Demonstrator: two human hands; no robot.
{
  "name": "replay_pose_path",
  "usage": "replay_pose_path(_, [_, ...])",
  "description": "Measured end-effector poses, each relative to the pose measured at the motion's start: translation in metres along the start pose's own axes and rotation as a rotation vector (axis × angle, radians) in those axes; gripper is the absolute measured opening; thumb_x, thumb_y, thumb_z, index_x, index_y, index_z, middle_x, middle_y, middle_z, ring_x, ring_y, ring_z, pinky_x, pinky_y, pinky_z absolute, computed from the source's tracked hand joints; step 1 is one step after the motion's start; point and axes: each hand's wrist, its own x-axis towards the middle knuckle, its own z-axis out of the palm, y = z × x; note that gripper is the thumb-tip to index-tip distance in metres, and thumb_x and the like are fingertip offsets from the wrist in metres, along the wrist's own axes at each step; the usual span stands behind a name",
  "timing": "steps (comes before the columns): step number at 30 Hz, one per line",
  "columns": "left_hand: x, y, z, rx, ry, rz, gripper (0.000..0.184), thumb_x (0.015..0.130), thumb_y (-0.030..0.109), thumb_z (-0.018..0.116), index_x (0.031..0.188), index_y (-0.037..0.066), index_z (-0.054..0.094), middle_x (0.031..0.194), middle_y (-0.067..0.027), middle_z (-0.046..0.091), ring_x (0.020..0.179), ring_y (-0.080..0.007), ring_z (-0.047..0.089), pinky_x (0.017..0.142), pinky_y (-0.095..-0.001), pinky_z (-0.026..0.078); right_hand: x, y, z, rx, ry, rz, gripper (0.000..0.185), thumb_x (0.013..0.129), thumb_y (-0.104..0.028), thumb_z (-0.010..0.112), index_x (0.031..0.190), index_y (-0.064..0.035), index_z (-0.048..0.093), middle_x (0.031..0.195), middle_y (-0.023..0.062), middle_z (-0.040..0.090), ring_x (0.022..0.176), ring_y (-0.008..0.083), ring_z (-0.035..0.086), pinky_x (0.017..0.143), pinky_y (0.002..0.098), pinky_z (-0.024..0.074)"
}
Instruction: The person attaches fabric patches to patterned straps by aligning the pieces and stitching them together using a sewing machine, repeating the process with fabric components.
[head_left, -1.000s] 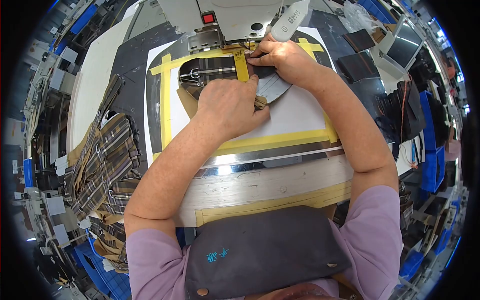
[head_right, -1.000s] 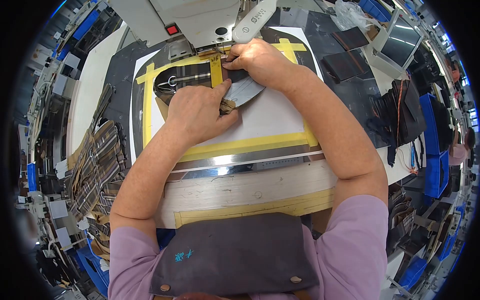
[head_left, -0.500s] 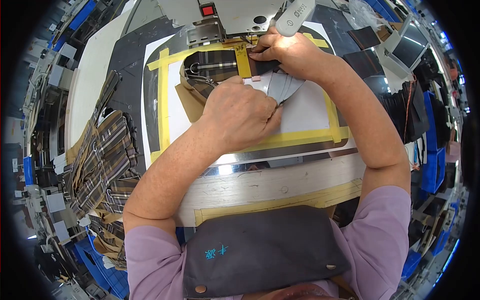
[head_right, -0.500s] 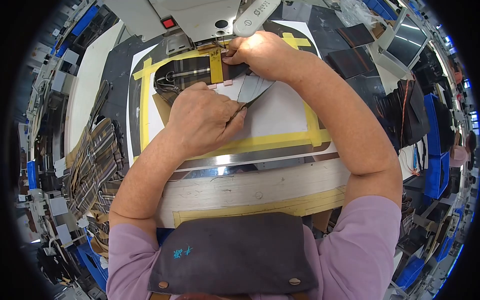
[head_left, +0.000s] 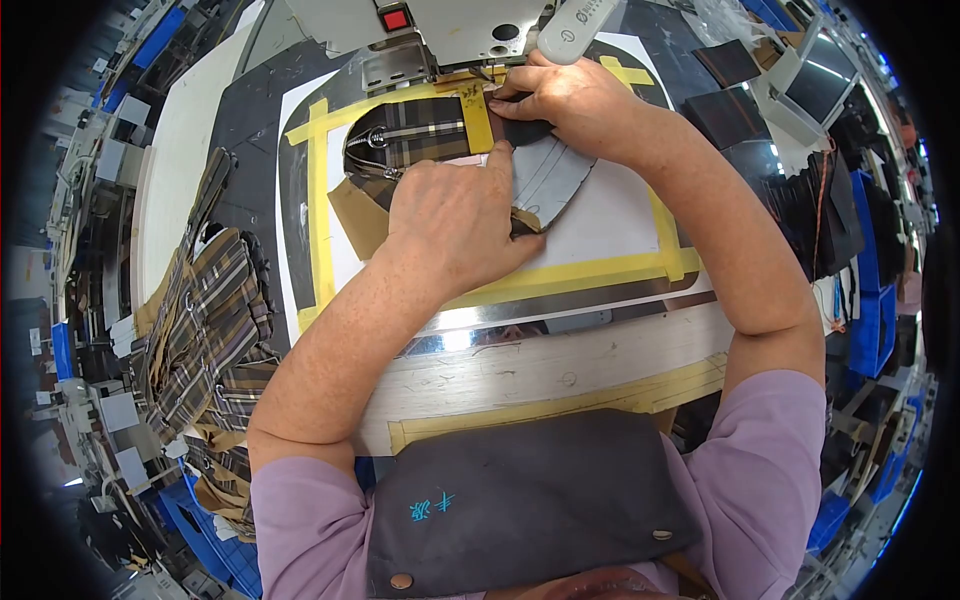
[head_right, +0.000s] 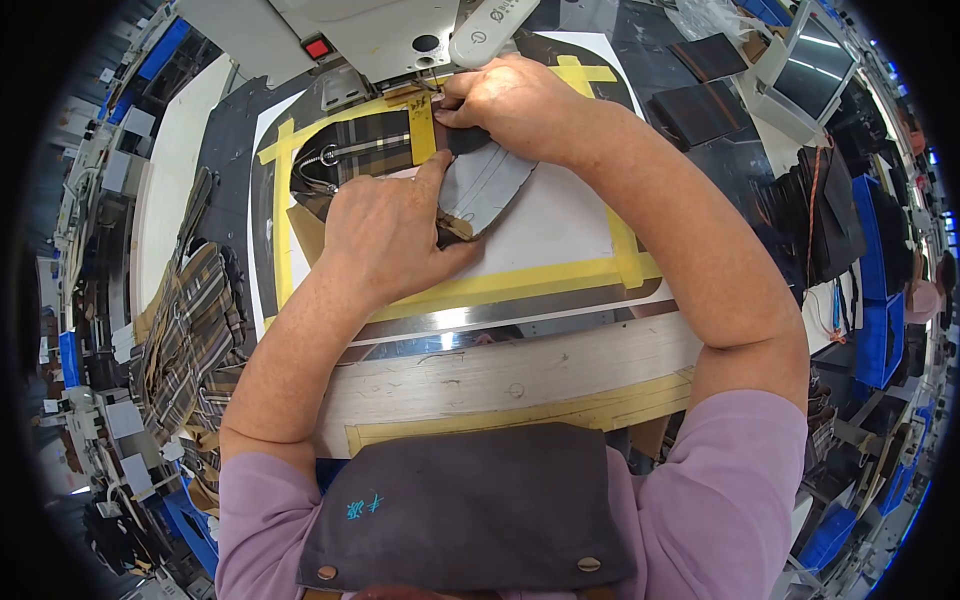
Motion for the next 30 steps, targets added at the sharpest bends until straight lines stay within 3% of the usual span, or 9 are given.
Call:
replay_pose_path(3, [0.002,0.003,-0.002,-0.042,-0.066,-0.076,0.083,0.073,0.048,0.076,0.134,-0.005,0.057,0.081,-0.0142,0.073,0.072,-0.0288,0.071,0.067,-0.0395,0.056,-0.001,0.000,0.002,0.007,0.007,0.005,0.031,0.082,-0.008,0.066,0.110,-0.0153,0.079,0.109,0.0043,0.072,0.099,0.0263,0.068,0.092,0.0370,0.0523])
replay_pose_path(10, [0.006,0.001,-0.001,-0.081,-0.070,-0.063,0.084,0.074,0.049,0.074,0.135,-0.005,0.056,0.083,-0.0155,0.073,0.076,-0.0286,0.073,0.070,-0.0394,0.057,-0.002,0.002,-0.004,0.053,-0.073,0.118,0.034,0.083,-0.007,0.067,0.114,-0.0152,0.078,0.114,0.0035,0.072,0.107,0.0257,0.067,0.095,0.0355,0.0524])
replay_pose_path(18, [0.008,0.000,0.005,-0.072,-0.022,-0.056,0.081,0.075,0.050,0.071,0.133,-0.005,0.057,0.085,-0.0150,0.073,0.078,-0.0279,0.073,0.071,-0.0398,0.058,-0.001,0.001,-0.004,0.030,-0.096,0.158,0.033,0.085,-0.006,0.066,0.115,-0.0137,0.077,0.115,0.0036,0.072,0.110,0.0251,0.066,0.095,0.0360,0.0535])
replay_pose_path(21, [0.011,0.002,-0.005,-0.067,-0.117,-0.091,0.081,0.075,0.050,0.071,0.133,-0.005,0.057,0.088,-0.0146,0.073,0.079,-0.0282,0.073,0.072,-0.0400,0.058,0.000,0.001,-0.004,0.028,-0.091,0.164,0.032,0.086,-0.006,0.065,0.114,-0.0135,0.077,0.116,0.0037,0.072,0.110,0.0262,0.066,0.095,0.0368,0.0534])
replay_pose_path(24, [0.011,-0.004,0.008,-0.056,-0.011,-0.057,0.081,0.075,0.050,0.071,0.133,-0.005,0.057,0.090,-0.0139,0.074,0.080,-0.0286,0.073,0.073,-0.0403,0.058,0.002,0.003,-0.002,0.035,-0.108,0.173,0.031,0.086,-0.007,0.065,0.113,-0.0134,0.077,0.117,0.0038,0.072,0.109,0.0271,0.066,0.095,0.0373,0.0535])
replay_pose_path(30, [0.011,-0.007,0.005,-0.007,-0.029,-0.031,0.074,0.078,0.047,0.071,0.131,-0.002,0.058,0.090,-0.0129,0.074,0.080,-0.0281,0.072,0.073,-0.0412,0.055,0.004,0.007,0.003,-0.013,-0.114,0.178,0.032,0.088,-0.008,0.063,0.117,-0.0149,0.076,0.118,0.0038,0.071,0.109,0.0278,0.067,0.094,0.0376,0.0539])
